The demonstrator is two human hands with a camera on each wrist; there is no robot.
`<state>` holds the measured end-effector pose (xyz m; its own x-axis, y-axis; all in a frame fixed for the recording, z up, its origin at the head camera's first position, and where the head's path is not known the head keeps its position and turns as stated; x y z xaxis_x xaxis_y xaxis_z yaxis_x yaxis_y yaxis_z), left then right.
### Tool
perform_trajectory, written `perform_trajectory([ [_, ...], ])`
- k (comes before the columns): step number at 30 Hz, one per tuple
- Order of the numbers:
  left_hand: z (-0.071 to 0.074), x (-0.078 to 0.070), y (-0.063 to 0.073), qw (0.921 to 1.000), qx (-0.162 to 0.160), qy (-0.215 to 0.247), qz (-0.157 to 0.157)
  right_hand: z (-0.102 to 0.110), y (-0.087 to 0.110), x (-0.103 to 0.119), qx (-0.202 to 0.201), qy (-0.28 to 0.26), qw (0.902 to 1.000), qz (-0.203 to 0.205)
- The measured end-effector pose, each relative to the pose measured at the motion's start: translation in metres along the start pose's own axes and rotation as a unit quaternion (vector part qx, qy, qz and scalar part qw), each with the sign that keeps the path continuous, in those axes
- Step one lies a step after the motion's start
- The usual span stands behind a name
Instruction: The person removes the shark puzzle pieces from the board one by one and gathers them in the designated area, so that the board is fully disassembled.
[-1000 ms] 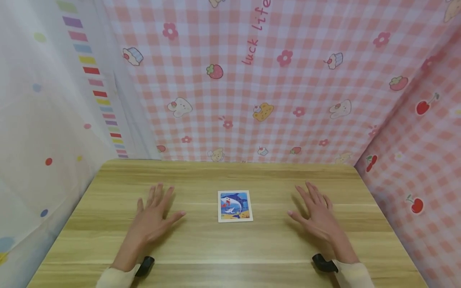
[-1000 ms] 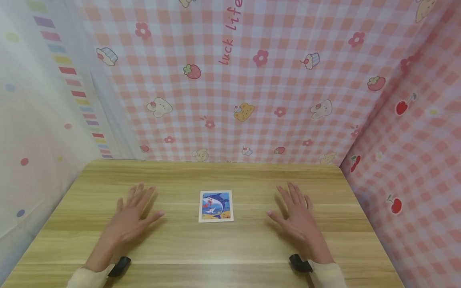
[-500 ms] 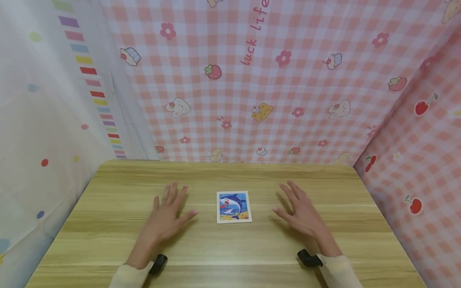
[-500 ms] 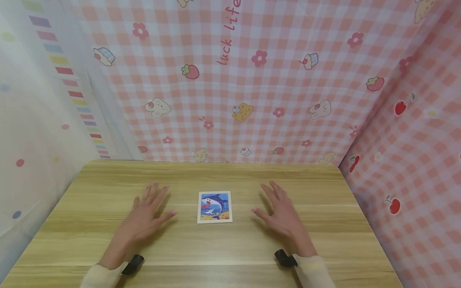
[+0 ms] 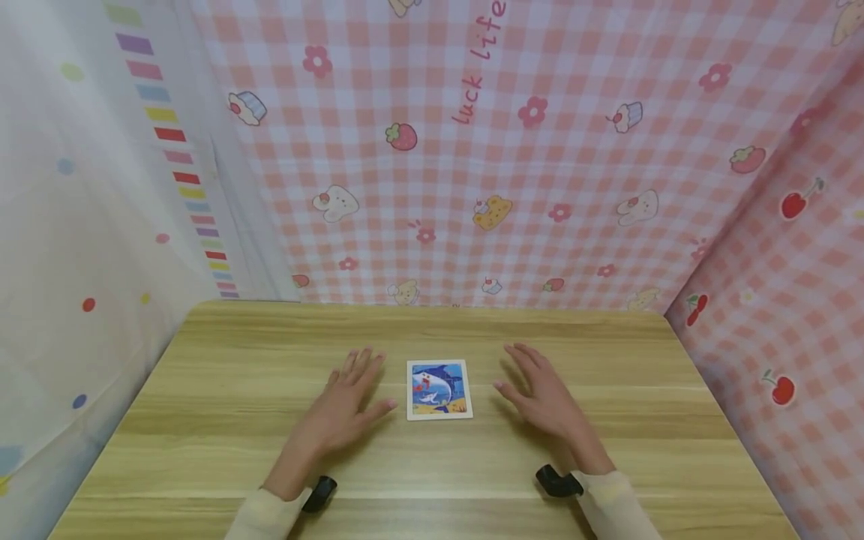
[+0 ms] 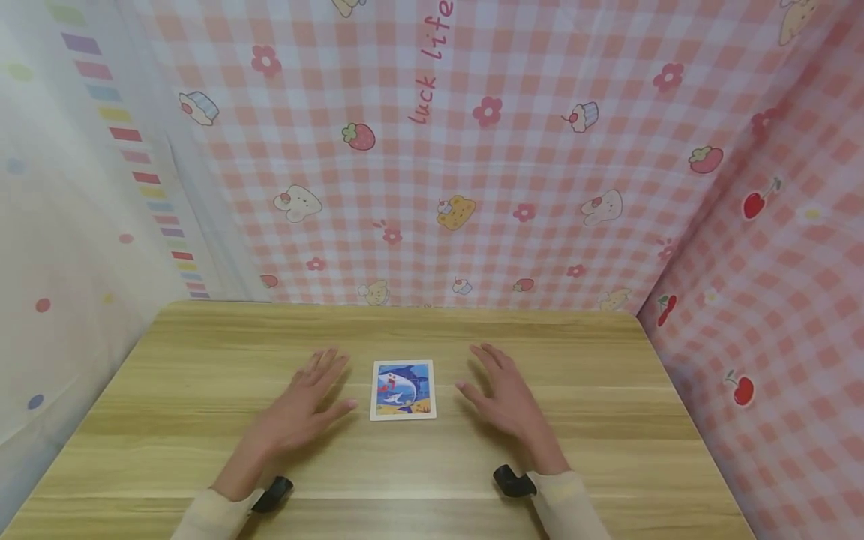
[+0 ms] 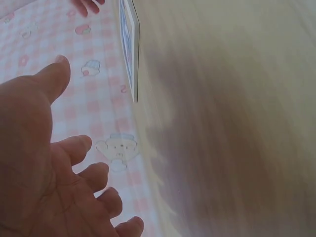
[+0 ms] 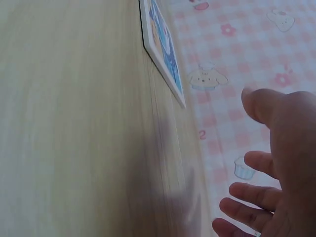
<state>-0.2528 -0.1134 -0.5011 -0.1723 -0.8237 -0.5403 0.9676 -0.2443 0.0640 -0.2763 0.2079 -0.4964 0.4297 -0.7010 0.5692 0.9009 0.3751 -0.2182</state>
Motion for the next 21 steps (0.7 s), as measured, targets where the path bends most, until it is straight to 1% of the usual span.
perform_trajectory([
  [4,-0.007,-0.007,-0.002,0.9999,0.013,0.006,-0.004,-0.005,-0.005,0.006,-0.005,-0.011,0.9999,0.01],
  [8,-0.012,-0.015,-0.003,0.9996,0.013,0.018,-0.016,-0.011,-0.011,0.013,-0.009,-0.022,0.9995,0.021],
  [12,-0.018,-0.022,-0.005,0.9993,0.016,0.023,-0.026,-0.019,-0.017,0.018,-0.006,-0.036,0.9992,0.018],
  [16,-0.026,-0.03,-0.009,0.9991,0.025,0.019,-0.028,-0.026,-0.02,0.021,-0.004,-0.051,0.9986,0.011],
  [21,-0.036,-0.044,-0.013,0.9984,0.036,0.023,-0.037,-0.031,-0.025,0.025,-0.013,-0.063,0.9978,0.017],
])
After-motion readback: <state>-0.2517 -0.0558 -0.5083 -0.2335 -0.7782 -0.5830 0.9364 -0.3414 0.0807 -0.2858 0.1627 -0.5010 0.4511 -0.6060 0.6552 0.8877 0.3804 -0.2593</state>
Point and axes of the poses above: each hand's wrist, its own y-axis away from the middle knuckle, its own z-axis out of the back of the hand, x = y × z, the point moved 9 cm from there along -y, towards the middle knuckle, and after that the axes turned 9 degrees about z, right-handed, at the moved point
